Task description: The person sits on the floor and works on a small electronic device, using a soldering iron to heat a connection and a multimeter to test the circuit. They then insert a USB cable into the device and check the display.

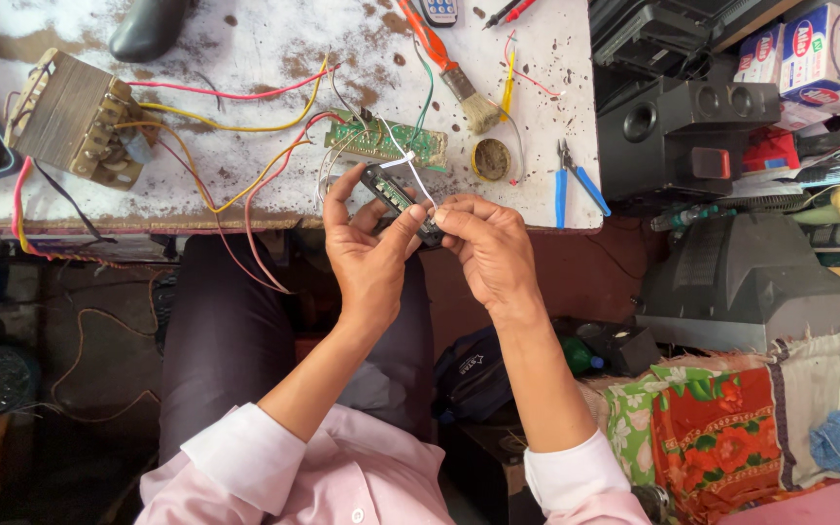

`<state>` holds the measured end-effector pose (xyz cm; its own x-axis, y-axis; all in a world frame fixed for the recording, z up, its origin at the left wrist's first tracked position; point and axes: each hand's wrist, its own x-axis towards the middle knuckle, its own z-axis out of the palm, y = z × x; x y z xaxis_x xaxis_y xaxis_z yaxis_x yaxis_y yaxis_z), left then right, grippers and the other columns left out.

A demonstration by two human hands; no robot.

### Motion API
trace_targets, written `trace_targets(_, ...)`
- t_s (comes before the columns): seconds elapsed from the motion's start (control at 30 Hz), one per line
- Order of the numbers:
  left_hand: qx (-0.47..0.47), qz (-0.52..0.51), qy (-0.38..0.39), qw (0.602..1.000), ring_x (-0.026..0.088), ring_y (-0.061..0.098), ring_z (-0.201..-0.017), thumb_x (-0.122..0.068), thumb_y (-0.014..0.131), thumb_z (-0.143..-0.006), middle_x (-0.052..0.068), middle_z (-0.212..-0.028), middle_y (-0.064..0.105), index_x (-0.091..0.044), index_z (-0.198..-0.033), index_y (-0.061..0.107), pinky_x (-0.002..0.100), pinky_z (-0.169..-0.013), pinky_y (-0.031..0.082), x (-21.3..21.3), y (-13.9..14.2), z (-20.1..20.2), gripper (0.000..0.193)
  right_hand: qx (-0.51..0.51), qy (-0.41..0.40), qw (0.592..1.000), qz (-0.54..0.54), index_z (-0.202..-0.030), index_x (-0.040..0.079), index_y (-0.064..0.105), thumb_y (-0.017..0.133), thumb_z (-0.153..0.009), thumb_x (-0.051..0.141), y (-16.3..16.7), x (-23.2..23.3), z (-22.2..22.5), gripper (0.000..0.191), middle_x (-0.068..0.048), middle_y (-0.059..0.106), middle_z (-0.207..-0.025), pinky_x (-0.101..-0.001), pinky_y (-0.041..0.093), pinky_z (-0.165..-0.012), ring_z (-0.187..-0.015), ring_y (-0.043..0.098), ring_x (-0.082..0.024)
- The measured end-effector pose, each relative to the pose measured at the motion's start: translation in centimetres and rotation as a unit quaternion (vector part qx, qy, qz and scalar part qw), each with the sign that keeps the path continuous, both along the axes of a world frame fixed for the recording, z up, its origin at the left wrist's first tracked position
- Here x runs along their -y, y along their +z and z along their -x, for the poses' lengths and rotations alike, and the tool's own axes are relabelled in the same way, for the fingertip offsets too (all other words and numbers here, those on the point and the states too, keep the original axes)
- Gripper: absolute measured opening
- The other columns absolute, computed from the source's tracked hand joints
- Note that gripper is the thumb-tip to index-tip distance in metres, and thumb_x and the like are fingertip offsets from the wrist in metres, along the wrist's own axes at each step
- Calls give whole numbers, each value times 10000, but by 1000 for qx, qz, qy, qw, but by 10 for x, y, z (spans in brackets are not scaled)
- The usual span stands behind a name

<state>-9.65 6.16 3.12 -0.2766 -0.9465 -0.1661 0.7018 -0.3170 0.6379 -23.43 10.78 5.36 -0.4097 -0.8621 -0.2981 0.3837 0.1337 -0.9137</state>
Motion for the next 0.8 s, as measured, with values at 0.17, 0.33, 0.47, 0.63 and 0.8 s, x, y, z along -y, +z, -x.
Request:
trace_targets(0.17,-40,2,-19,999,242,727,-1063,105,697,-915,163,-1215,688,-157,-1498,357,327,-804,642,1,-5,-2,724,-11,16,1000,18,-918,-21,758,725,-902,-2,4,-3,-2,41,-42,718,-983,-240,522,-734,-831,640,-99)
trace_targets(0.33,-64,29,-21,997,276,714,-1117,141,649,-940,200,-1272,663,-166,-1523,327,353,-840,626,4,-11,-2,734,-89,12,995,35,-993,-13,752,715,-936,25,6,-5,-12,78,-58,731,-965,-252,543,-748,-854,655,-99)
trace_targets(0.47,-61,24,-28,997,285,710,-1127,133,647,-939,207,-1277,656,-169,-1521,315,388,-891,647,3,-12,-2,734,-140,7,989,50,-1002,-23,750,722,-935,19,6,-5,-14,84,-66,734,-963,-253,567,-739,-828,661,-94)
trace_targets(0.63,-70,30,-29,997,285,709,-1131,128,644,-945,212,-1283,658,-174,-1526,307,383,-891,643,4,-12,-2,736,-185,7,981,50,-990,-32,746,743,-927,-4,4,-5,-14,69,-66,719,-938,-237,545,-717,-774,642,-91)
trace_targets(0.8,-54,34,-21,998,272,717,-1111,138,643,-945,214,-1271,671,-166,-1515,316,343,-851,635,4,-16,0,724,-179,4,983,45,-958,-38,740,744,-926,-7,2,-4,-11,45,-72,696,-944,-247,549,-719,-783,647,-106)
